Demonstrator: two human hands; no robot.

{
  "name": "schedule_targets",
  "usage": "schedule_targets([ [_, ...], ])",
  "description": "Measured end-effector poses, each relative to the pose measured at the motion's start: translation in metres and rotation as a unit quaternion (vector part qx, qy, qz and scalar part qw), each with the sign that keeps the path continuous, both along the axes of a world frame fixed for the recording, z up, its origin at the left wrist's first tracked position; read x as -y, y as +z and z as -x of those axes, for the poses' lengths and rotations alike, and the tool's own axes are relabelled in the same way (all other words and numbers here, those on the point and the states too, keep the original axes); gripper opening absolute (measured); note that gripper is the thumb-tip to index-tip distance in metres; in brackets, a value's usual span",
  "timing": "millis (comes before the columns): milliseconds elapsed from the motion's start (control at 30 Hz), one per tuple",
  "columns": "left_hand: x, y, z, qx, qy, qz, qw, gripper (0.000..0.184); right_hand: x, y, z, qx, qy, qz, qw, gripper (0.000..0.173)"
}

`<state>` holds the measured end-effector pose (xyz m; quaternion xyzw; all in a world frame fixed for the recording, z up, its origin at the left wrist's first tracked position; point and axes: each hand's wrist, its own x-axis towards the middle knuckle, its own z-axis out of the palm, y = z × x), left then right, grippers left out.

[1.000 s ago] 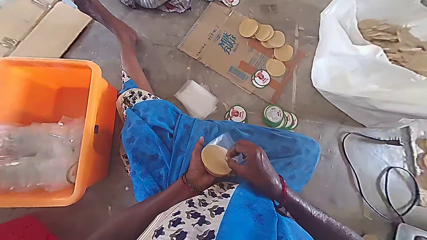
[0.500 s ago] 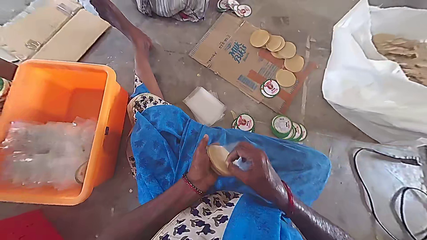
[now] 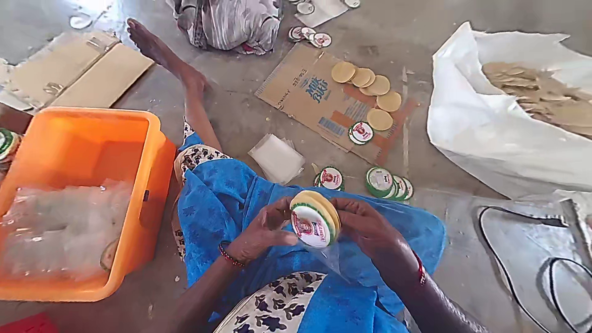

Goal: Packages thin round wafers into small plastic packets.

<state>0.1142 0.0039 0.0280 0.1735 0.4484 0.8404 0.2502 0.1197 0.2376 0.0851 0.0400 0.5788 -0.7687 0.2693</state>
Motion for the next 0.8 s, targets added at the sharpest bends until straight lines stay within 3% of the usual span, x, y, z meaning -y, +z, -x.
schedule_targets([
  [67, -0.01, 0.009, -0.003, 0.023, 0.054, 0.026, 0.998, 0.027, -0.004, -0.001, 0.001, 0.023, -0.02, 0.02, 0.999, 0.021],
  [133, -0.02, 0.016, -0.004, 0.08, 0.099, 0.035, 0.991, 0.017, -0.005, 0.001, -0.002, 0.009, -0.049, -0.003, 0.999, 0.02],
  [267, -0.025, 0.026, -0.002, 0.119, 0.115, 0.041, 0.985, 0.016, -0.019, 0.002, -0.011, -0.186, -0.07, -0.177, 0.964, 0.022],
  [333, -0.026, 0.029, -0.001, 0.134, 0.119, 0.04, 0.983, 0.016, -0.033, 0.001, -0.016, -0.259, -0.041, -0.212, 0.941, 0.021],
  [467, -0.028, 0.033, 0.0, 0.169, 0.118, 0.036, 0.978, 0.016, -0.044, -0.002, -0.022, -0.312, 0.023, -0.208, 0.927, 0.022],
  [600, -0.028, 0.035, 0.002, 0.172, 0.083, 0.04, 0.981, 0.017, -0.043, -0.008, -0.018, -0.36, 0.028, -0.202, 0.91, 0.02],
  [800, -0.02, 0.042, 0.014, 0.09, 0.076, 0.093, 0.989, 0.014, -0.039, -0.009, -0.016, -0.399, -0.004, -0.191, 0.897, 0.009],
])
